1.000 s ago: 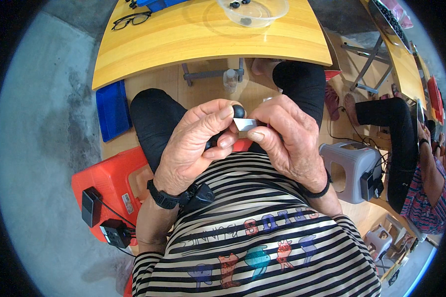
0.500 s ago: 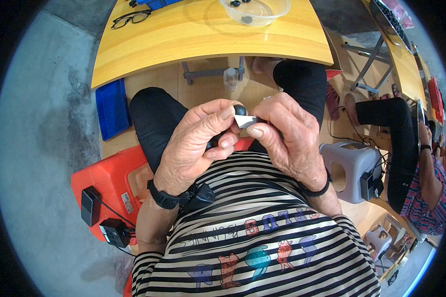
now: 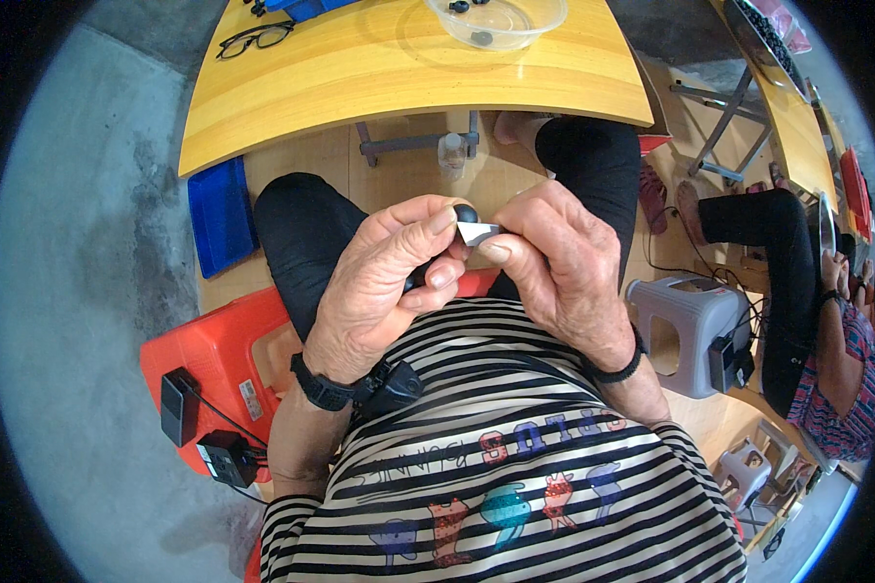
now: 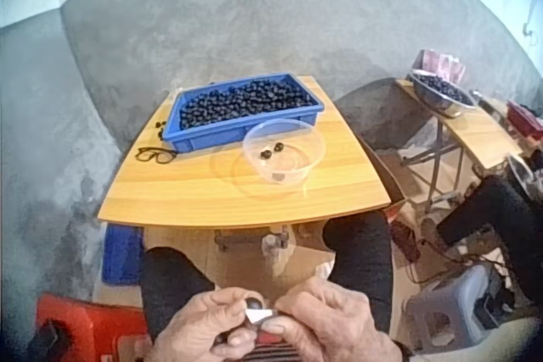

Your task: Trimming excess material from small black rubber spheres using a small blade.

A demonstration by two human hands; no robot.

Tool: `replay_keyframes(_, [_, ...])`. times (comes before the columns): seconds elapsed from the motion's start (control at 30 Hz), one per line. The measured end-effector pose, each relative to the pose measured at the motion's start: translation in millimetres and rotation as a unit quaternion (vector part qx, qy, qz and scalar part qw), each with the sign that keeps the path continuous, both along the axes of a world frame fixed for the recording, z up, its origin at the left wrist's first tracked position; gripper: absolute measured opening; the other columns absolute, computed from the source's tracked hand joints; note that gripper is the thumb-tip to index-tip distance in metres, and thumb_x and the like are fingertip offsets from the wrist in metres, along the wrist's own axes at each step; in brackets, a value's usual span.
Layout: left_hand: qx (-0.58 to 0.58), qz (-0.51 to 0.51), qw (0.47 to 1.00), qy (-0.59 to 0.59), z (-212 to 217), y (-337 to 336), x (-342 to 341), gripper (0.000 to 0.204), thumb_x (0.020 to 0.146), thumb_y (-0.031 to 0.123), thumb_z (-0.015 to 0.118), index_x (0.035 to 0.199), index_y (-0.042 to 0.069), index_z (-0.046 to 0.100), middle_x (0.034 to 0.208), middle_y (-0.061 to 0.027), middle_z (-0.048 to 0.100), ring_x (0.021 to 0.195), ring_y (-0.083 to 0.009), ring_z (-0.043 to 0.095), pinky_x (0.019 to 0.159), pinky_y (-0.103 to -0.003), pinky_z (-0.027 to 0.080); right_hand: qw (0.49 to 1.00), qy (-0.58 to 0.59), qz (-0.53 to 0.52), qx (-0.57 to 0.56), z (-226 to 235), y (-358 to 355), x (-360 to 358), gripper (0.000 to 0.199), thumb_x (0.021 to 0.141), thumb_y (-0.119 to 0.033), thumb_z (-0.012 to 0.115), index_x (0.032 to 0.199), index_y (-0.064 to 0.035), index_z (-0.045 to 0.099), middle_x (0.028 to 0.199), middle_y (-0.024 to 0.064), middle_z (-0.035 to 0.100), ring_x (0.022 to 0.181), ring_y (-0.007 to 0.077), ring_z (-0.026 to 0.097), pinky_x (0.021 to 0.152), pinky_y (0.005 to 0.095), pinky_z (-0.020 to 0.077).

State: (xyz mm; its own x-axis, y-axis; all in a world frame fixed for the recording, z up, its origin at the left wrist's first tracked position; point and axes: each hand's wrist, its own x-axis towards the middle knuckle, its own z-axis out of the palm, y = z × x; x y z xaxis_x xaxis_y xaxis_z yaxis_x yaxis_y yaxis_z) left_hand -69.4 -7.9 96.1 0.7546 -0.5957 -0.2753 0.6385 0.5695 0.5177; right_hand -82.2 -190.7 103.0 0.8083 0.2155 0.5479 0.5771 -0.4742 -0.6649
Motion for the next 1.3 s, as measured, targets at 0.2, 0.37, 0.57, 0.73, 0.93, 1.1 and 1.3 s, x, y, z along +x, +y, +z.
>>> replay_keyframes(0.2, [0.008,-0.009,1.000,-0.012,0,0,-2,0.019,0.090,0.017,0.058,0.097,-0.001,0.058,0.078,-0.0053,0.054,0.059,-0.0053,0.046,0.041,-0.013,0.030,0.997,-0.011,-0.063,-0.041,-8,-7,12,0.015,0.079,-0.014,0.066,0.077,-0.0017,0.059,0.067,0.0105,0.053,0.059,0.0259,0.055,0.050,0.0330,0.0443])
replay_keyframes(0.37, [0.010,0.002,1.000,-0.019,-5,1,3,0.019,0.089,0.018,0.059,0.095,0.000,0.059,0.078,-0.0044,0.053,0.058,-0.0048,0.043,0.041,-0.013,0.029,0.988,0.115,-0.043,0.097,-18,-20,16,0.017,0.082,-0.016,0.065,0.080,0.0007,0.060,0.066,0.0100,0.050,0.059,0.0212,0.051,0.055,0.0297,0.0413])
replay_keyframes(0.57, [0.039,-0.006,0.999,0.001,1,-4,1,0.019,0.090,0.017,0.056,0.097,-0.001,0.053,0.074,-0.0023,0.047,0.056,-0.0042,0.041,0.041,-0.014,0.027,0.976,0.182,0.053,0.108,6,-9,10,0.034,0.073,-0.021,0.074,0.094,0.0014,0.061,0.083,0.0017,0.053,0.074,0.0108,0.048,0.066,0.0229,0.0383])
replay_keyframes(0.73, [0.025,-0.035,0.999,-0.024,0,-3,1,0.020,0.090,0.017,0.058,0.099,-0.001,0.058,0.073,-0.0023,0.051,0.057,-0.0046,0.043,0.041,-0.015,0.028,0.978,0.134,0.067,0.149,4,1,11,0.015,0.074,-0.011,0.071,0.083,-0.0016,0.062,0.078,0.0047,0.056,0.072,0.0150,0.050,0.066,0.0254,0.0404])
replay_keyframes(0.93, [0.023,-0.028,0.999,0.018,0,-4,-2,0.019,0.089,0.017,0.059,0.097,-0.001,0.058,0.076,-0.0043,0.053,0.058,-0.0056,0.045,0.041,-0.014,0.030,0.966,0.140,0.089,0.198,-6,4,14,0.009,0.081,-0.008,0.063,0.080,-0.0002,0.060,0.073,0.0054,0.053,0.068,0.0143,0.052,0.060,0.0275,0.0423])
replay_keyframes(1.1, [-0.001,-0.028,0.999,0.025,-1,-4,1,0.018,0.089,0.017,0.059,0.095,0.000,0.058,0.076,-0.0050,0.053,0.058,-0.0058,0.045,0.040,-0.014,0.030,0.961,0.173,0.087,0.198,-1,3,14,0.012,0.084,-0.012,0.061,0.084,0.0004,0.060,0.074,0.0057,0.053,0.069,0.0148,0.051,0.063,0.0272,0.0424])
replay_keyframes(1.3, [-0.004,-0.013,1.000,0.015,5,-4,2,0.019,0.089,0.016,0.059,0.098,-0.001,0.058,0.077,-0.0052,0.053,0.057,-0.0059,0.045,0.040,-0.014,0.031,0.960,0.183,0.066,0.203,5,-4,9,0.021,0.077,-0.014,0.070,0.091,-0.0001,0.063,0.083,0.0074,0.058,0.078,0.0160,0.055,0.070,0.0264,0.0438])
